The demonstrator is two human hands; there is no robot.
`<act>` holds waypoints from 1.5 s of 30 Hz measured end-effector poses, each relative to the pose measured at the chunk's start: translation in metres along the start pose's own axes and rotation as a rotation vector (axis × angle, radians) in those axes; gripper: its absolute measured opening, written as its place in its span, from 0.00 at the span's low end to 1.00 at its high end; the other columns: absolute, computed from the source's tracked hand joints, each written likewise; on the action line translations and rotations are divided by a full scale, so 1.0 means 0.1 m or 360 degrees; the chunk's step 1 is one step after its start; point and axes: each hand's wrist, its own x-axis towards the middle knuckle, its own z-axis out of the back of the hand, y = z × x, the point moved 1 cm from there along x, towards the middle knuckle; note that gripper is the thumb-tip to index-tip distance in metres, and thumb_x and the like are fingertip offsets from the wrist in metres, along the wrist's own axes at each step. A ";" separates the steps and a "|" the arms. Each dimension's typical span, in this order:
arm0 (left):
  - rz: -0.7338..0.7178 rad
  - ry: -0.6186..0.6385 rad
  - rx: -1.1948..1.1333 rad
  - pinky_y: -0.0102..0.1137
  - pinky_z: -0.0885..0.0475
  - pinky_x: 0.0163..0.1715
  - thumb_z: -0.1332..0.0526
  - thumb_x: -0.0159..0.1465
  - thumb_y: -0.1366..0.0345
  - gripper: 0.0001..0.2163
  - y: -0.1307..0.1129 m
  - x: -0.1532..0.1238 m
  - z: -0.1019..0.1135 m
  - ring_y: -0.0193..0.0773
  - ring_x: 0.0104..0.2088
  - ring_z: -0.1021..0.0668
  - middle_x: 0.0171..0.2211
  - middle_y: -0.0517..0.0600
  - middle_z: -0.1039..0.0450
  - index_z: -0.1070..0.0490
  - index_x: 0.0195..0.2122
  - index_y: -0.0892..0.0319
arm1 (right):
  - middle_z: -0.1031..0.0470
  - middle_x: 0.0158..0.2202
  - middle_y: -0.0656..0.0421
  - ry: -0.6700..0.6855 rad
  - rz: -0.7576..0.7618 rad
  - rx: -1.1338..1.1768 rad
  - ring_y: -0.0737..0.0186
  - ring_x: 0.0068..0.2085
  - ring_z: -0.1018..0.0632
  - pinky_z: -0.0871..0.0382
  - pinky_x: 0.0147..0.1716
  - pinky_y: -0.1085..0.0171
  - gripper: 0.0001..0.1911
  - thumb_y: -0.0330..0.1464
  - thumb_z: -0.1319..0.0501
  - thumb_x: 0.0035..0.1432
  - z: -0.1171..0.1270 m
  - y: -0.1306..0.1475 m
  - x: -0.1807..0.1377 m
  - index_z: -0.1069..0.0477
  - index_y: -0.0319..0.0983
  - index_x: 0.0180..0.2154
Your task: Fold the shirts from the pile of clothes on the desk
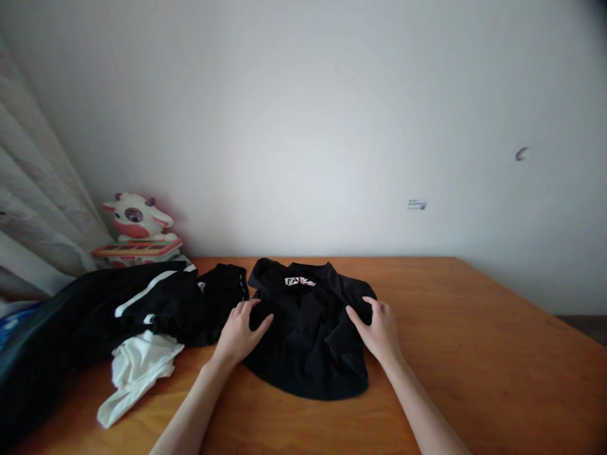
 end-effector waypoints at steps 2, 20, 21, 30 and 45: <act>-0.0089 0.0104 0.0012 0.45 0.27 0.54 0.36 0.61 0.54 0.21 -0.08 -0.03 -0.05 0.51 0.50 0.21 0.50 0.57 0.25 0.29 0.54 0.57 | 0.26 0.51 0.45 0.0155 -0.0057 -0.0050 0.38 0.54 0.25 0.32 0.53 0.41 0.38 0.60 0.38 0.53 0.02 0.07 -0.03 0.29 0.41 0.54; 0.0389 -0.0163 -0.1347 0.30 0.37 0.23 0.46 0.62 0.54 0.16 -0.34 0.08 0.29 0.35 0.18 0.34 0.14 0.44 0.37 0.28 0.25 0.57 | 0.23 0.52 0.48 -0.0250 -0.0856 0.1047 0.49 0.51 0.20 0.24 0.47 0.53 0.33 0.56 0.41 0.52 0.13 -0.05 0.21 0.32 0.40 0.52; 0.0396 -0.0224 -0.1230 0.29 0.35 0.25 0.44 0.62 0.52 0.16 -0.32 0.08 0.28 0.36 0.21 0.30 0.17 0.45 0.32 0.27 0.26 0.57 | 0.24 0.53 0.47 -0.0222 -0.0832 0.0949 0.47 0.53 0.21 0.25 0.49 0.51 0.36 0.57 0.39 0.51 0.14 -0.05 0.20 0.33 0.40 0.53; -0.0122 0.0389 -0.0279 0.40 0.29 0.56 0.34 0.57 0.65 0.24 -0.38 -0.08 -0.13 0.48 0.52 0.21 0.50 0.55 0.21 0.27 0.56 0.56 | 0.23 0.55 0.48 0.0582 0.0115 0.0294 0.44 0.57 0.23 0.32 0.58 0.46 0.31 0.45 0.33 0.51 -0.02 0.31 -0.13 0.30 0.41 0.56; 0.0018 -0.0562 -0.0438 0.38 0.24 0.46 0.43 0.64 0.62 0.07 -0.32 0.00 0.11 0.45 0.44 0.21 0.41 0.52 0.27 0.29 0.40 0.56 | 0.28 0.52 0.42 -0.0504 0.0162 0.0175 0.42 0.56 0.28 0.33 0.55 0.42 0.25 0.44 0.44 0.64 0.15 0.03 0.13 0.33 0.36 0.56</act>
